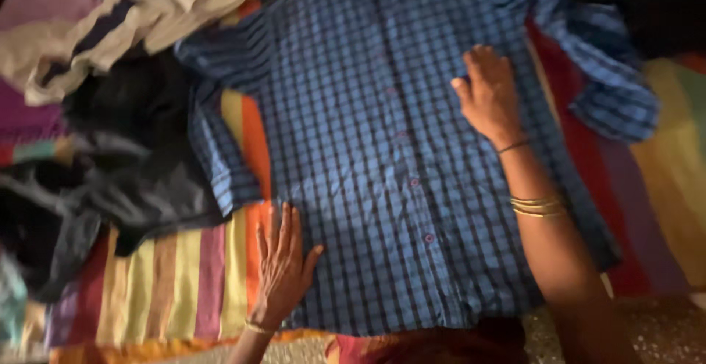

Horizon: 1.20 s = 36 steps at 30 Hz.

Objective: The person smooths out a blue checkered shirt on a colorful striped surface and then proceeds to fold the sleeves and sides by hand.

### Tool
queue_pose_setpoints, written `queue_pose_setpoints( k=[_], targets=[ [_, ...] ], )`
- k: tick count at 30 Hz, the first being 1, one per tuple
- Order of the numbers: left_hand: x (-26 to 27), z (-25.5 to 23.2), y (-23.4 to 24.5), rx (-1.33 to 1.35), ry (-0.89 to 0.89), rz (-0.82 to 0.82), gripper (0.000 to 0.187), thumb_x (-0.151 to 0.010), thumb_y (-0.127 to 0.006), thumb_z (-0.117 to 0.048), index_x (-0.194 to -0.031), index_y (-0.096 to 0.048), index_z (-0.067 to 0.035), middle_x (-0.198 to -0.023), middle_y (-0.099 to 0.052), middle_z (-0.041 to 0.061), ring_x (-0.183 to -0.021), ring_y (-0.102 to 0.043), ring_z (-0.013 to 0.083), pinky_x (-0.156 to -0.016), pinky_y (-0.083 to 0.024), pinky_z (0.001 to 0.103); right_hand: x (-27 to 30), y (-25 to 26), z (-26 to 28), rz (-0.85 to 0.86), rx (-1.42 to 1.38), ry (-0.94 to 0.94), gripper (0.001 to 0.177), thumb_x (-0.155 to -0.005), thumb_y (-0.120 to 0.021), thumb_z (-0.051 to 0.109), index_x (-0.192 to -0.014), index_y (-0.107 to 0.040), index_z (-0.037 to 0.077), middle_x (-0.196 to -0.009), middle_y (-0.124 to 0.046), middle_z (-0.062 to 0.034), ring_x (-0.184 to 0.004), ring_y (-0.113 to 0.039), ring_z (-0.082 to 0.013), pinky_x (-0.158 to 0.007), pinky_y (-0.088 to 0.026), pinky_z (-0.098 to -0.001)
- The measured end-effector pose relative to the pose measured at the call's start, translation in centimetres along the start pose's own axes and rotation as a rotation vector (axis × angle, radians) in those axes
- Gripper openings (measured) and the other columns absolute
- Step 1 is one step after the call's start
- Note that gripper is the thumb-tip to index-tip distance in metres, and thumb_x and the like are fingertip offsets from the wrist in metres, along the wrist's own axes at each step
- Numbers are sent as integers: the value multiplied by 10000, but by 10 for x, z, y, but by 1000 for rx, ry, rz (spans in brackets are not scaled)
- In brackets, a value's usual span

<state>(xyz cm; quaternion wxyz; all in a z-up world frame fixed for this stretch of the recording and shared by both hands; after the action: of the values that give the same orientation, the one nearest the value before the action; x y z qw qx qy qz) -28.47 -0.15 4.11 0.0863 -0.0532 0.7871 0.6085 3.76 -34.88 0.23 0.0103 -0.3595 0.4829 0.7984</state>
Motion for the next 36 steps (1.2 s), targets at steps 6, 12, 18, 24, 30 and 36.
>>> queue_pose_setpoints(
  k=[6, 12, 18, 24, 30, 36],
  targets=[
    [-100, -38, -3, 62, -212, -125, 672, -1002, -598, -300, -1520, -369, 61, -1623, -326, 265, -1544, -251, 417, -1246, -188, 583, -9, -3, 84, -76, 22, -85, 476, -1015, -619, 246, -1359, -561, -78, -1425, -574, -269, -1410, -476, -434, -1153, -314, -642],
    [-232, -98, -65, 99, -259, -247, 657, -1013, -566, -371, -1541, -418, -9, -1629, -326, 270, -1530, -284, 406, -1230, -207, 597, 1, -27, 93, -32, 171, -28, 564, -1045, -578, 315, -1447, -529, -78, -1519, -530, -247, -1446, -464, -386, -1189, -306, -584],
    [-248, -106, -101, 103, -217, -219, 581, -1020, -543, -402, -1508, -492, -91, -1604, -380, 230, -1510, -311, 392, -1208, -210, 617, 12, 13, 50, 42, 247, -23, 576, -1030, -551, 341, -1447, -531, -57, -1511, -534, -229, -1429, -467, -379, -1154, -330, -578],
    [-247, -103, -99, 98, -193, -229, 650, -990, -571, -367, -1522, -456, -12, -1607, -399, 215, -1517, -327, 369, -1228, -209, 601, 33, 43, -3, 24, 336, -119, 604, -1056, -537, 350, -1478, -494, -81, -1543, -495, -273, -1449, -449, -416, -1166, -352, -585],
    [-247, -102, -101, 129, -185, -235, 688, -985, -574, -362, -1513, -423, 52, -1610, -390, 222, -1516, -319, 364, -1226, -196, 597, 7, 35, 22, 101, 551, -186, 594, -1049, -520, 401, -1414, -506, -67, -1511, -498, -257, -1444, -445, -396, -1095, -341, -611],
    [-245, -104, -96, 102, -180, -238, 678, -990, -562, -355, -1518, -420, 46, -1607, -391, 217, -1522, -315, 357, -1237, -190, 593, -32, -9, 58, 211, -97, 260, 525, -1086, -469, 286, -1515, -489, -17, -1576, -496, -187, -1475, -448, -347, -1178, -324, -567]
  ],
)
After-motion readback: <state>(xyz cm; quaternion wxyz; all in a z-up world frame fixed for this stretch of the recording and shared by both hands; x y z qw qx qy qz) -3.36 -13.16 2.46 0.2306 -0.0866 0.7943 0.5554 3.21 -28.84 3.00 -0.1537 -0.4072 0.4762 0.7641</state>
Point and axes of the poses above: each hand's wrist, its own x-axis away from the middle knuckle, its own y-axis out of the back of the hand, z = x × y, the point moved 1 cm from there along -x, towards the middle knuckle
